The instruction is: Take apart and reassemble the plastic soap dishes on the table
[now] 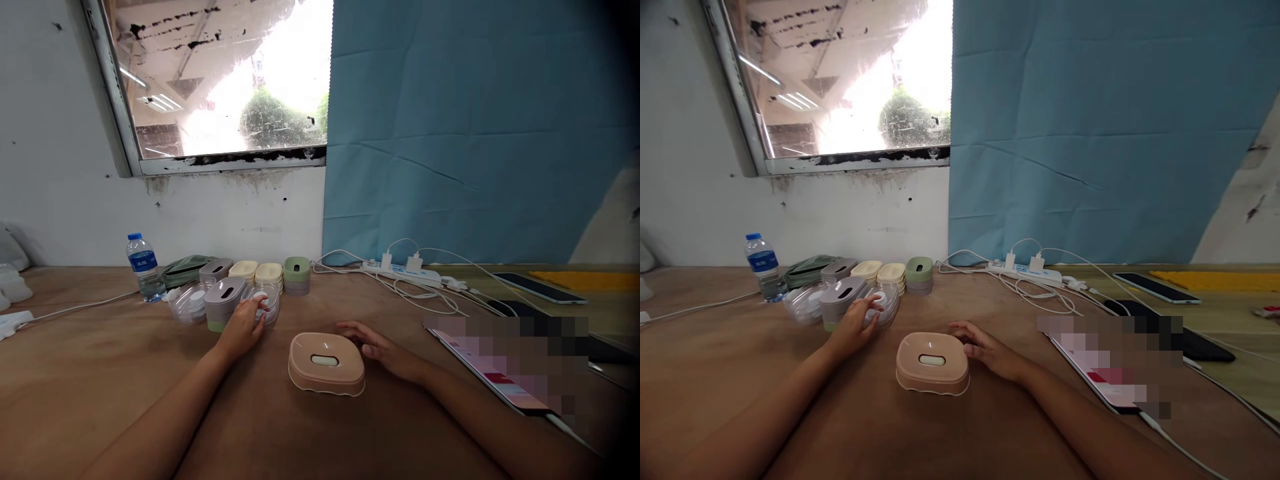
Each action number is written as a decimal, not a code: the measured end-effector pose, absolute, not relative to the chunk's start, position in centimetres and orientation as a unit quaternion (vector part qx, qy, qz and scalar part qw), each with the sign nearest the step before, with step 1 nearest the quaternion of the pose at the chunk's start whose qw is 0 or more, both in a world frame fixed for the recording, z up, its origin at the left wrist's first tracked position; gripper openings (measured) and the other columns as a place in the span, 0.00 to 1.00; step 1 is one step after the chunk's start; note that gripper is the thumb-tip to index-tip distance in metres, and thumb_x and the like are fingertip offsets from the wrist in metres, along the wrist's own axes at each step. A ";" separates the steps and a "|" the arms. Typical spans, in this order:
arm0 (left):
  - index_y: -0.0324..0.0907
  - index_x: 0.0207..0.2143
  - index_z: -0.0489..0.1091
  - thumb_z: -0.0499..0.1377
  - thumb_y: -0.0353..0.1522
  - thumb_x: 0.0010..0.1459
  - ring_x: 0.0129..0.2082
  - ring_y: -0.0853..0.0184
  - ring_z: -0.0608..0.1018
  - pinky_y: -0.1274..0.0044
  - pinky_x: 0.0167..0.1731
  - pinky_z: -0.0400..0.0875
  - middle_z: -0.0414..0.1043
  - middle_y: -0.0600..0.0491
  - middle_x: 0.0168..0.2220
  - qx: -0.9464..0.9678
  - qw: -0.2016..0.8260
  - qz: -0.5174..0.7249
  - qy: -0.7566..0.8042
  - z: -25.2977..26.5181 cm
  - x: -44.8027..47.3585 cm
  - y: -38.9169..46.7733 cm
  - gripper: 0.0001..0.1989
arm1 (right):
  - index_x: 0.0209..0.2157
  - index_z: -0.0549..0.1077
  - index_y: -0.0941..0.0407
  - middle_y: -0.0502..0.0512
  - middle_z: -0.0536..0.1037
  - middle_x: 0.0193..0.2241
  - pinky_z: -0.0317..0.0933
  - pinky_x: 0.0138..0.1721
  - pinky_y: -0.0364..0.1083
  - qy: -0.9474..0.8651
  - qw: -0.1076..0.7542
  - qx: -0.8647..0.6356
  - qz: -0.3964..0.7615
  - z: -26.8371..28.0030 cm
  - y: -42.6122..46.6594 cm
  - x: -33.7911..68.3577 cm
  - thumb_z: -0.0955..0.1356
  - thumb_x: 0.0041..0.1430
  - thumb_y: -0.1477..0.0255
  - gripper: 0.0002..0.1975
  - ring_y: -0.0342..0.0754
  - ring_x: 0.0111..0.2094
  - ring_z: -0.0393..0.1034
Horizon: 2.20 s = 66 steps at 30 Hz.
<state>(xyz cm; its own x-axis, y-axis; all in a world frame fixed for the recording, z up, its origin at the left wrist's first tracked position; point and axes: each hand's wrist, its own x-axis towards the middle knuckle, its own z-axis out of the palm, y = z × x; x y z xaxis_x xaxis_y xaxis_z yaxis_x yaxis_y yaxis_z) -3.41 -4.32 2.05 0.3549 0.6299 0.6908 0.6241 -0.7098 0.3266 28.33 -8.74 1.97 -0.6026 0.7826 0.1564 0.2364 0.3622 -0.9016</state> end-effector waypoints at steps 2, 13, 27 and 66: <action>0.42 0.48 0.59 0.51 0.29 0.54 0.40 0.61 0.71 0.65 0.46 0.58 0.72 0.50 0.35 0.815 0.011 0.440 0.378 2.0 -3.2 -4.4 0.17 | 0.53 0.56 0.53 0.59 0.67 0.47 0.50 0.51 0.55 -0.767 0.302 -0.331 0.460 1.9 -8.7 28.3 0.61 0.51 0.51 0.31 0.54 0.50 0.59; 0.47 0.41 0.53 0.56 0.32 0.53 0.33 0.67 0.76 0.73 0.34 0.69 0.69 0.56 0.33 0.584 0.304 0.713 0.241 5.3 -0.3 -8.2 0.15 | 0.55 0.52 0.52 0.60 0.56 0.56 0.48 0.54 0.57 -0.809 0.354 -0.387 0.264 1.4 -9.1 28.1 0.65 0.51 0.60 0.31 0.54 0.56 0.51; 0.46 0.40 0.56 0.61 0.32 0.49 0.30 0.67 0.78 0.81 0.25 0.70 0.68 0.59 0.30 0.426 0.668 0.572 0.213 4.0 2.1 -9.7 0.18 | 0.57 0.46 0.49 0.59 0.53 0.57 0.49 0.55 0.58 -0.835 0.409 -0.358 0.081 3.6 -13.2 24.7 0.70 0.45 0.63 0.40 0.59 0.57 0.48; 0.43 0.45 0.59 0.53 0.34 0.55 0.51 0.62 0.65 0.67 0.52 0.55 0.64 0.49 0.47 0.677 0.417 0.532 0.291 2.8 0.6 -8.3 0.14 | 0.47 0.64 0.52 0.57 0.65 0.50 0.50 0.51 0.55 -0.857 0.361 -0.316 0.187 2.6 -10.1 25.9 0.73 0.33 0.68 0.34 0.58 0.50 0.57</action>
<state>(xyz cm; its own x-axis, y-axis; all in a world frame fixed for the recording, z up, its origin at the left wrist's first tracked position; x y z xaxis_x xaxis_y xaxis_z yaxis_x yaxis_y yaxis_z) 0.59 -8.30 2.84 0.2647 0.8375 0.4781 -0.0490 -0.4834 0.8740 25.94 -10.15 2.63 -0.5394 0.6765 0.5015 0.4062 0.7307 -0.5487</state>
